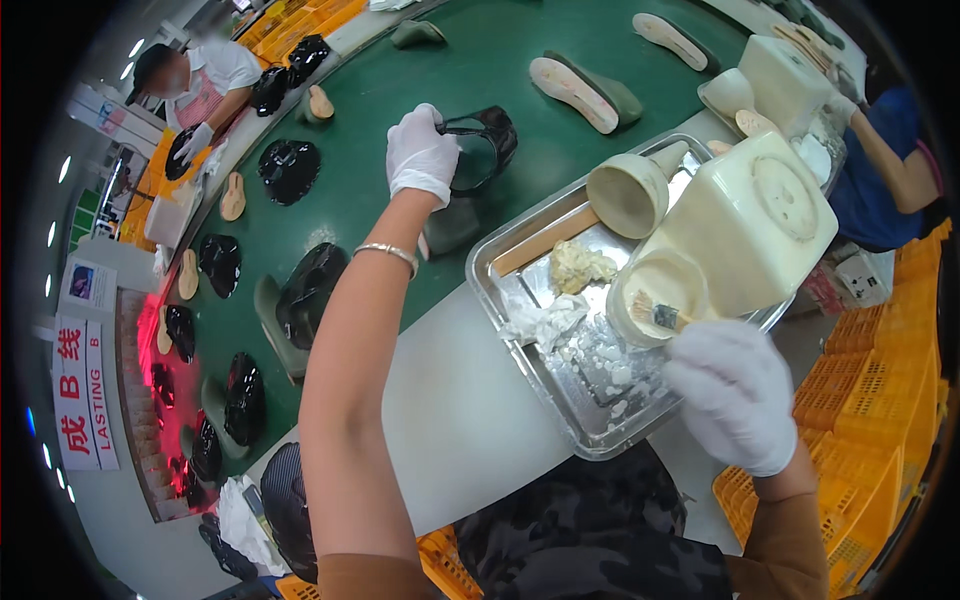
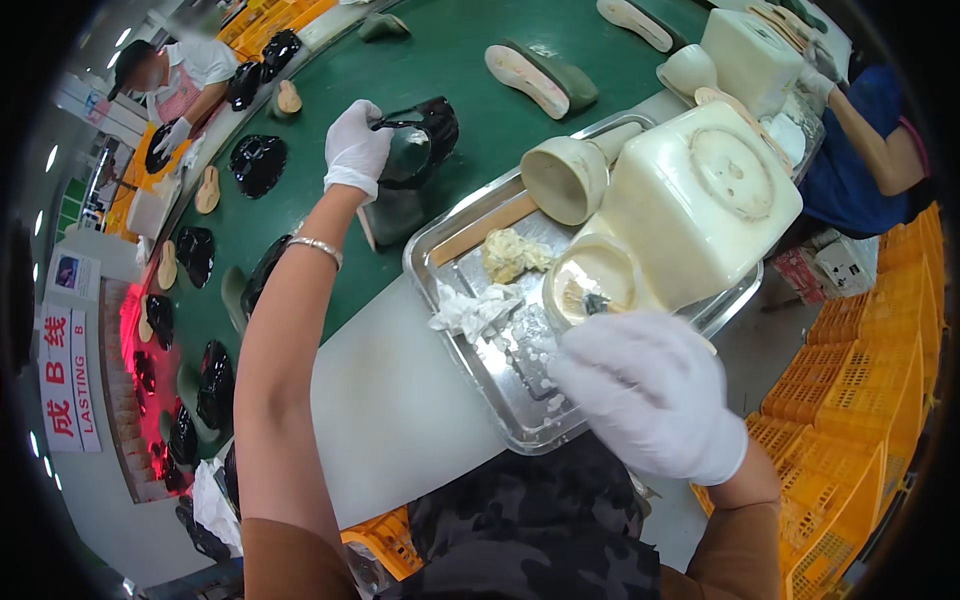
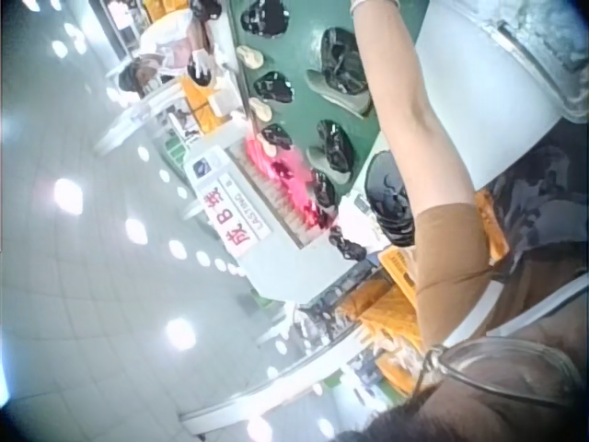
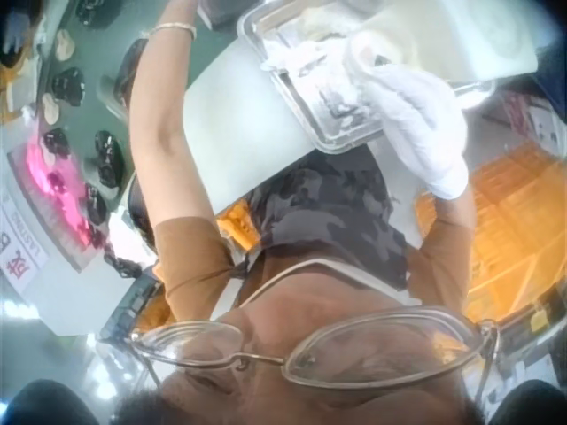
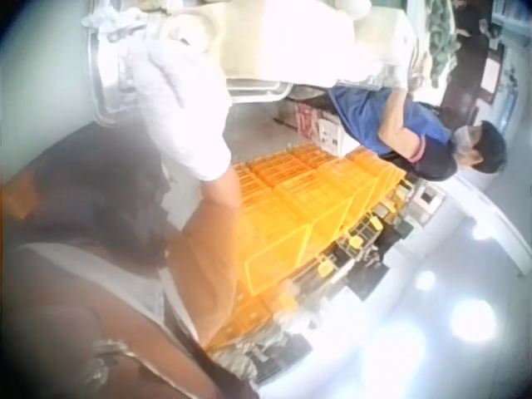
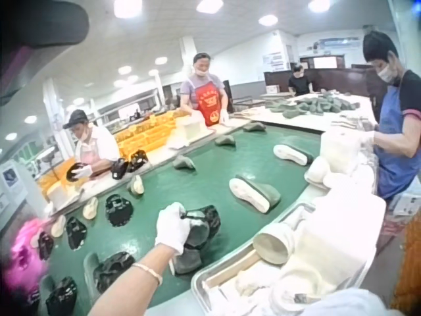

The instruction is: The person applies a white adhesive substance to the bottom of black shoes using a brush. They repeatedly dip the brush into a container of glue and spread it evenly across the shoe soles, then place the treated shoes onto a green workbench.

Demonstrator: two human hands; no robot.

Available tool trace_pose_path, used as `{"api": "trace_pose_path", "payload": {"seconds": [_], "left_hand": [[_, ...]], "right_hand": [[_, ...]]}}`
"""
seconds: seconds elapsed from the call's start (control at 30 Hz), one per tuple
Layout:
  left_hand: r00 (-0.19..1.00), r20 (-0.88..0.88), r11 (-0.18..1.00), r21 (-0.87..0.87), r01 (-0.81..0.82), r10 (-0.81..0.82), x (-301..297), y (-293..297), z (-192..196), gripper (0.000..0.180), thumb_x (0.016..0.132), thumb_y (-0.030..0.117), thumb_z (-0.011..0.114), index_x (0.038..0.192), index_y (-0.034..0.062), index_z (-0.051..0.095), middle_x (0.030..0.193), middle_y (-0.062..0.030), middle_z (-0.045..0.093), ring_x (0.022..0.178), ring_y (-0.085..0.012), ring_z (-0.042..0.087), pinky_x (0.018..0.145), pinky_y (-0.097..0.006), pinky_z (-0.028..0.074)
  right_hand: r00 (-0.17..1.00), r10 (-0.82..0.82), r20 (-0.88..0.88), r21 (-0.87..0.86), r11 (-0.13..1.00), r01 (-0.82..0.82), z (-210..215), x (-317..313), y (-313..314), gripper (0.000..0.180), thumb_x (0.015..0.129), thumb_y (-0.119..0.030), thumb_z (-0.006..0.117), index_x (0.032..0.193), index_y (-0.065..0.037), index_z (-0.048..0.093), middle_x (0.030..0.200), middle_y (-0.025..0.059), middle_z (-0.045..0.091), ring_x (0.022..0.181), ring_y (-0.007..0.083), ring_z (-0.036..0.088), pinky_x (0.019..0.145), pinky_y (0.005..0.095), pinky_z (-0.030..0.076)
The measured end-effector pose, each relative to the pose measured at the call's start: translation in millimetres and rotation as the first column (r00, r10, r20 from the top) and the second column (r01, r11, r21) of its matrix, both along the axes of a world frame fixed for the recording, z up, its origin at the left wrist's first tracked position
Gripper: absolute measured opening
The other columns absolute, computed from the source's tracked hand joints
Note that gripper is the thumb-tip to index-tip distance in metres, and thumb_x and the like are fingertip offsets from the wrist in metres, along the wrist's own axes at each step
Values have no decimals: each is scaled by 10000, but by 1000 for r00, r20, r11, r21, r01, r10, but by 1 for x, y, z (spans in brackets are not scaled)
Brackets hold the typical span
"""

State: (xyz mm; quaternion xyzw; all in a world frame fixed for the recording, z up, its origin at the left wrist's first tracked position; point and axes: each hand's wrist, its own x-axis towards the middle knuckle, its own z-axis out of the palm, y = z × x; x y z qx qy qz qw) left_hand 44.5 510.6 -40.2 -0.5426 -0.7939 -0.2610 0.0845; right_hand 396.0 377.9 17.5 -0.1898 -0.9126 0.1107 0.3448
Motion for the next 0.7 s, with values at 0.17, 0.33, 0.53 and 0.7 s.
{"api": "trace_pose_path", "payload": {"seconds": [0.17,0.33,0.53,0.7], "left_hand": [[973,112,978,-17,207,-204,0,10,-14,240,685,100,656,919,57,622,1004,-163,592,978,-319,553,855,-384,449],[739,260,783,240,574,-622,34,-64,50,279,831,5,468,1086,-2,582,1193,-155,549,1154,-225,488,975,-290,351],[275,391,472,619,627,-878,145,-201,119,215,886,36,436,1025,32,600,1365,-253,324,1264,-456,282,999,-529,329],[-154,404,256,786,563,-902,186,-277,156,191,870,75,481,1012,66,608,1384,-199,310,1285,-441,226,993,-520,333]], "right_hand": [[971,-223,-87,140,962,233,28,21,50,345,678,34,604,1014,-45,613,960,106,617,891,297,593,781,344,472],[948,-164,-271,-339,938,66,11,19,101,247,815,-17,574,1061,6,579,1020,89,610,918,186,579,834,278,445],[965,-140,-221,-326,943,63,-3,31,105,259,839,-64,582,1089,3,576,1043,79,611,945,151,574,846,264,443],[970,-142,-198,-190,976,104,3,19,104,253,842,-88,592,1085,-18,592,1018,75,632,943,154,591,842,269,451]]}}
